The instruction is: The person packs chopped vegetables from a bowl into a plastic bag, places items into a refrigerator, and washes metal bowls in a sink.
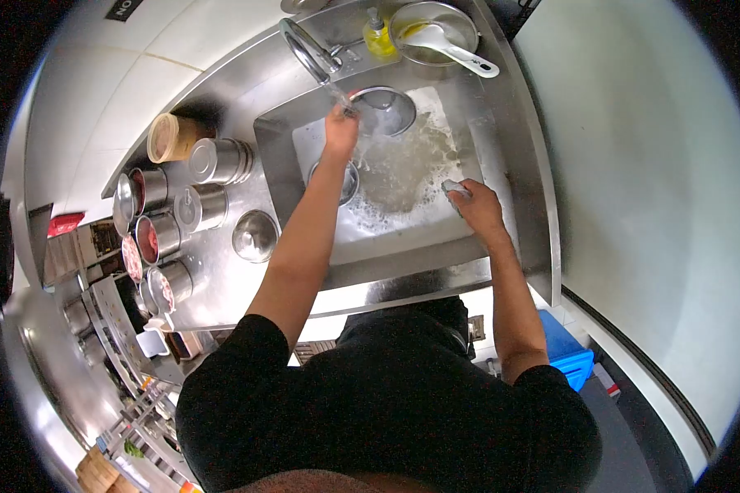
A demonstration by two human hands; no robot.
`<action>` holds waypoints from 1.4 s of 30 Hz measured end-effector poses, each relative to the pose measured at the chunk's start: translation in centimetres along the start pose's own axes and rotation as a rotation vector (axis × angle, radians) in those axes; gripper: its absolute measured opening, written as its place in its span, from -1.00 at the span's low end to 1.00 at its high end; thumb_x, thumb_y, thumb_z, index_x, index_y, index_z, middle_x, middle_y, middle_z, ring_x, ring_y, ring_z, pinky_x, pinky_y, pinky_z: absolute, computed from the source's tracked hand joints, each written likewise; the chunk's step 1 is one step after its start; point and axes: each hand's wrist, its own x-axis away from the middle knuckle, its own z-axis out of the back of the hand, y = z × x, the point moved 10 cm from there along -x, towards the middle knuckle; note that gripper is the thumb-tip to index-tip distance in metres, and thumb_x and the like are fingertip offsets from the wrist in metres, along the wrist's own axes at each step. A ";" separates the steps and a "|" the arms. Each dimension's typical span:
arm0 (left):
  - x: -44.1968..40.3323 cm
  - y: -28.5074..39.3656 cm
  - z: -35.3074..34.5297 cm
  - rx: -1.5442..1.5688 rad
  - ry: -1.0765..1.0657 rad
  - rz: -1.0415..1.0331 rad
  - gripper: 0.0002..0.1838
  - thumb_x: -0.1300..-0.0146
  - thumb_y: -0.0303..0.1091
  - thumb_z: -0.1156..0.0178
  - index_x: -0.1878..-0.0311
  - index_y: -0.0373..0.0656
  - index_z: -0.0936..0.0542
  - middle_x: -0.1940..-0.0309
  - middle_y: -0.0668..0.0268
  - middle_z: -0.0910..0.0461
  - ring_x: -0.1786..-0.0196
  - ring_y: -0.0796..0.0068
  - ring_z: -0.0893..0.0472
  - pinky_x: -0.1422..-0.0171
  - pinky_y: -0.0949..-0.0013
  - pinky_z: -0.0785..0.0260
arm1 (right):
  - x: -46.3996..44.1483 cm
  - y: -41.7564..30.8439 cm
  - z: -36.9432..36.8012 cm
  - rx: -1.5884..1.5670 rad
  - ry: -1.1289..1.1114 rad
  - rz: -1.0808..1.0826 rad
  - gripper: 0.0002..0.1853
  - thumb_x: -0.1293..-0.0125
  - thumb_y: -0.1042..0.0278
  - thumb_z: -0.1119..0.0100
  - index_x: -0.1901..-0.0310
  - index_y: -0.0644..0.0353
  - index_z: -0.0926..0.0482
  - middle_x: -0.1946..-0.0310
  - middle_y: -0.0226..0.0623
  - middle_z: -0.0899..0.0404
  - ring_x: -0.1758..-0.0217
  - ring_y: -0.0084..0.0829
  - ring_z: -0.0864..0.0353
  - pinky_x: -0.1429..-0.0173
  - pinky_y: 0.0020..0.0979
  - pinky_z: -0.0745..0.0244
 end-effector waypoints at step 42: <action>26.3 7.5 23.9 -1.231 0.159 -0.283 -0.20 -0.15 -0.28 -0.39 -0.49 0.03 -0.34 -0.50 0.12 -0.23 -0.61 0.04 -0.09 -0.64 -0.20 0.13 | -3.2 -2.5 -4.2 0.155 -0.055 0.213 -0.56 -0.34 0.03 -0.29 -0.02 0.25 -0.61 0.09 0.00 -0.66 0.01 0.03 -0.65 -0.07 -0.10 -0.51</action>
